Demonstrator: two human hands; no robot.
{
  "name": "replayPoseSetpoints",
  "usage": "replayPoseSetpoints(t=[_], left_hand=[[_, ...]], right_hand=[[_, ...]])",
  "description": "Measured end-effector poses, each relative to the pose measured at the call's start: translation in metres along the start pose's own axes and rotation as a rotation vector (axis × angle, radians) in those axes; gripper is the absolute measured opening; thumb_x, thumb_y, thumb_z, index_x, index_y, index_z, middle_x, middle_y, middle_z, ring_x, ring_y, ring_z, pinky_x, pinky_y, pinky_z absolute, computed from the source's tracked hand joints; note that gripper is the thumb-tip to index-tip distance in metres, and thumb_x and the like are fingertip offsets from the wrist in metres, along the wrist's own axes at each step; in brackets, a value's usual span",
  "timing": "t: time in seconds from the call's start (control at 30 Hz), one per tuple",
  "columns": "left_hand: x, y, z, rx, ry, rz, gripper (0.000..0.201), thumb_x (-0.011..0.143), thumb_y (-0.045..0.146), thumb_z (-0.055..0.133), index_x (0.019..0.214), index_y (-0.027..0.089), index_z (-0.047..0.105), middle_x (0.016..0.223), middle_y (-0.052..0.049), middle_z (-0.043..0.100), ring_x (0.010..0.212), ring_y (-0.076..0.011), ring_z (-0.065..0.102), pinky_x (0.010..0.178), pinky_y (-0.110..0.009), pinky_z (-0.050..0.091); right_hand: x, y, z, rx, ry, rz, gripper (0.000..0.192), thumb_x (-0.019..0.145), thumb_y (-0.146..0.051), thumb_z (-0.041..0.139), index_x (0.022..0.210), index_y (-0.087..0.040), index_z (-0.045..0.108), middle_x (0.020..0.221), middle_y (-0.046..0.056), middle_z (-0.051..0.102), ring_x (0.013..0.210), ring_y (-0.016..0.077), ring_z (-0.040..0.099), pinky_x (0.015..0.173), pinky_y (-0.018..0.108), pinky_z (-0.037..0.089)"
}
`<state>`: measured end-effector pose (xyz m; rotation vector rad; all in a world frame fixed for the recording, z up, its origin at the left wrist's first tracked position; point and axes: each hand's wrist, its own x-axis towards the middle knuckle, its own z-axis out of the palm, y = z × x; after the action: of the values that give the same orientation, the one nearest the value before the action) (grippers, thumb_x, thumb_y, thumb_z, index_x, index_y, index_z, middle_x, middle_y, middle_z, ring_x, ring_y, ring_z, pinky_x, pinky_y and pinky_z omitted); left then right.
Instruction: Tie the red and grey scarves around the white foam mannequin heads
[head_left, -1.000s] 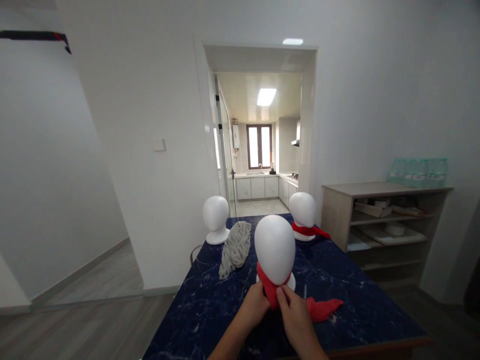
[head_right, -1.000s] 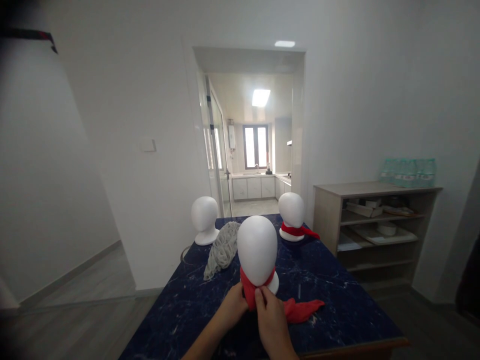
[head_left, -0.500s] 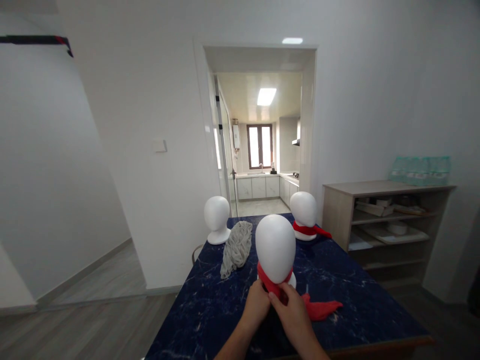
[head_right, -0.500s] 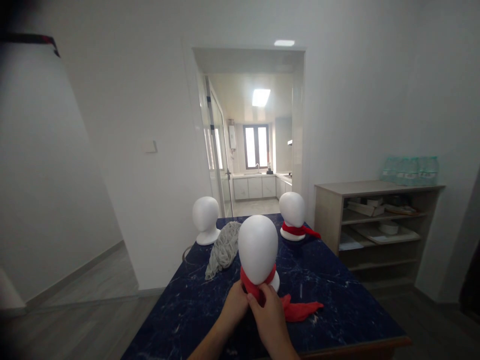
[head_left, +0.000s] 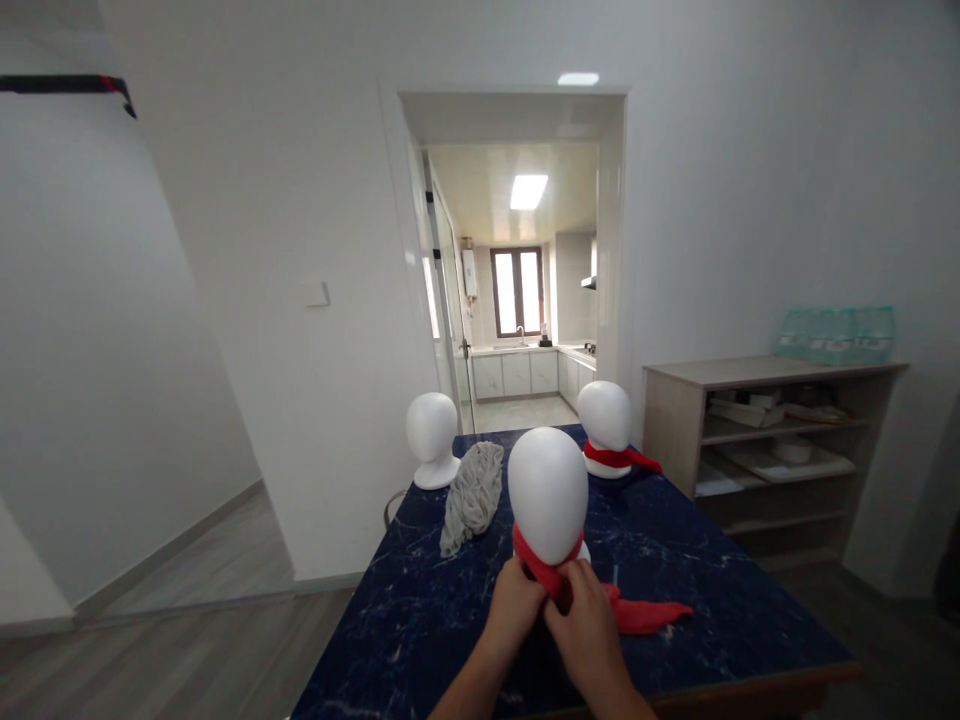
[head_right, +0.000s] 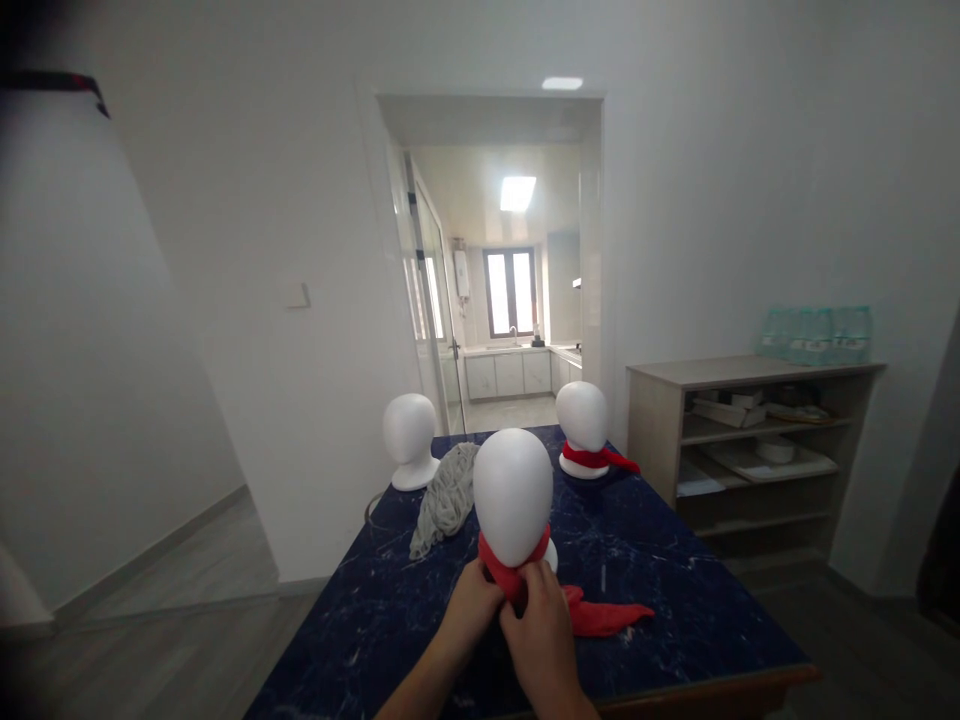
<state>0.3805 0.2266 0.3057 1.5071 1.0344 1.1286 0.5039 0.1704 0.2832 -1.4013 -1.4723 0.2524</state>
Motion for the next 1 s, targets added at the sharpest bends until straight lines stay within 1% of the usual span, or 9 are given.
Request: replayPoseSetpoints(t=[0.13, 0.23, 0.3, 0.37, 0.5, 0.63, 0.73, 0.87, 1.0], left_hand=[[0.003, -0.004, -0.002, -0.227, -0.032, -0.078, 0.041, 0.06, 0.016, 0.078, 0.101, 0.011, 0.079, 0.094, -0.01, 0.081, 0.094, -0.0299, 0.074, 0.085, -0.035, 0.057], [0.005, -0.006, -0.003, -0.333, 0.003, -0.124, 0.042, 0.06, 0.018, 0.073, 0.102, 0.012, 0.077, 0.091, -0.009, 0.08, 0.086, -0.0257, 0.074, 0.08, -0.033, 0.057], [0.005, -0.005, -0.004, -0.396, 0.01, -0.177, 0.045, 0.064, 0.022, 0.07, 0.108, 0.012, 0.075, 0.093, -0.009, 0.08, 0.08, -0.0233, 0.073, 0.076, -0.033, 0.057], [0.006, -0.002, -0.007, -0.44, -0.049, -0.213, 0.052, 0.064, 0.022, 0.072, 0.116, 0.012, 0.072, 0.1, -0.011, 0.079, 0.083, -0.0235, 0.074, 0.079, -0.033, 0.058], [0.004, 0.004, -0.015, -0.455, -0.18, -0.208, 0.071, 0.058, 0.009, 0.076, 0.129, 0.012, 0.066, 0.119, -0.013, 0.075, 0.096, -0.0232, 0.073, 0.088, -0.031, 0.056], [0.001, 0.007, -0.024, -0.498, -0.26, -0.268, 0.082, 0.057, 0.005, 0.071, 0.138, 0.016, 0.06, 0.124, -0.012, 0.072, 0.093, -0.0196, 0.072, 0.082, -0.027, 0.053], [-0.002, 0.006, -0.027, -0.487, -0.32, -0.329, 0.086, 0.059, 0.008, 0.072, 0.142, 0.021, 0.056, 0.116, -0.009, 0.072, 0.084, -0.0169, 0.07, 0.073, -0.025, 0.051], [-0.006, 0.006, -0.026, -0.455, -0.306, -0.387, 0.09, 0.062, 0.016, 0.075, 0.147, 0.028, 0.049, 0.116, -0.007, 0.07, 0.071, -0.0131, 0.065, 0.059, -0.022, 0.044], [-0.009, 0.009, -0.032, -0.478, -0.359, -0.401, 0.089, 0.064, 0.018, 0.073, 0.147, 0.029, 0.045, 0.115, -0.005, 0.07, 0.076, -0.0151, 0.067, 0.067, -0.026, 0.051]], right_hand=[[0.006, 0.017, 0.003, 0.044, -0.008, 0.084, 0.011, 0.08, -0.019, 0.056, 0.085, -0.022, 0.066, 0.094, 0.008, 0.071, 0.09, 0.0268, 0.066, 0.084, 0.034, 0.048], [0.014, 0.027, 0.001, 0.077, -0.035, 0.12, 0.013, 0.082, -0.019, 0.053, 0.084, -0.022, 0.065, 0.091, 0.007, 0.071, 0.088, 0.0259, 0.066, 0.081, 0.033, 0.047], [0.019, 0.032, -0.001, 0.037, -0.03, 0.131, 0.013, 0.082, -0.019, 0.052, 0.085, -0.022, 0.065, 0.09, 0.007, 0.071, 0.088, 0.0262, 0.066, 0.08, 0.033, 0.046], [0.023, 0.034, -0.003, -0.066, -0.007, 0.12, 0.011, 0.082, -0.019, 0.054, 0.085, -0.022, 0.065, 0.089, 0.008, 0.07, 0.089, 0.0273, 0.065, 0.08, 0.034, 0.045], [0.023, 0.032, -0.008, -0.262, 0.049, 0.026, 0.009, 0.083, -0.016, 0.057, 0.086, -0.023, 0.062, 0.094, 0.009, 0.066, 0.093, 0.0295, 0.061, 0.082, 0.037, 0.044], [0.009, 0.023, -0.009, -0.301, 0.08, -0.09, 0.018, 0.085, -0.009, 0.054, 0.096, -0.022, 0.061, 0.1, 0.008, 0.064, 0.095, 0.0286, 0.06, 0.085, 0.039, 0.045], [-0.006, 0.015, -0.006, -0.329, 0.015, -0.218, 0.027, 0.089, -0.006, 0.052, 0.104, -0.024, 0.065, 0.106, 0.008, 0.065, 0.1, 0.029, 0.06, 0.09, 0.041, 0.046], [-0.019, 0.006, -0.001, -0.271, -0.082, -0.328, 0.052, 0.084, -0.007, 0.059, 0.132, -0.026, 0.063, 0.124, 0.01, 0.064, 0.115, 0.0312, 0.059, 0.101, 0.044, 0.047], [-0.02, -0.002, -0.006, -0.169, -0.124, -0.256, 0.036, 0.086, -0.006, 0.056, 0.113, -0.025, 0.071, 0.115, 0.008, 0.066, 0.11, 0.0284, 0.061, 0.098, 0.041, 0.048]])
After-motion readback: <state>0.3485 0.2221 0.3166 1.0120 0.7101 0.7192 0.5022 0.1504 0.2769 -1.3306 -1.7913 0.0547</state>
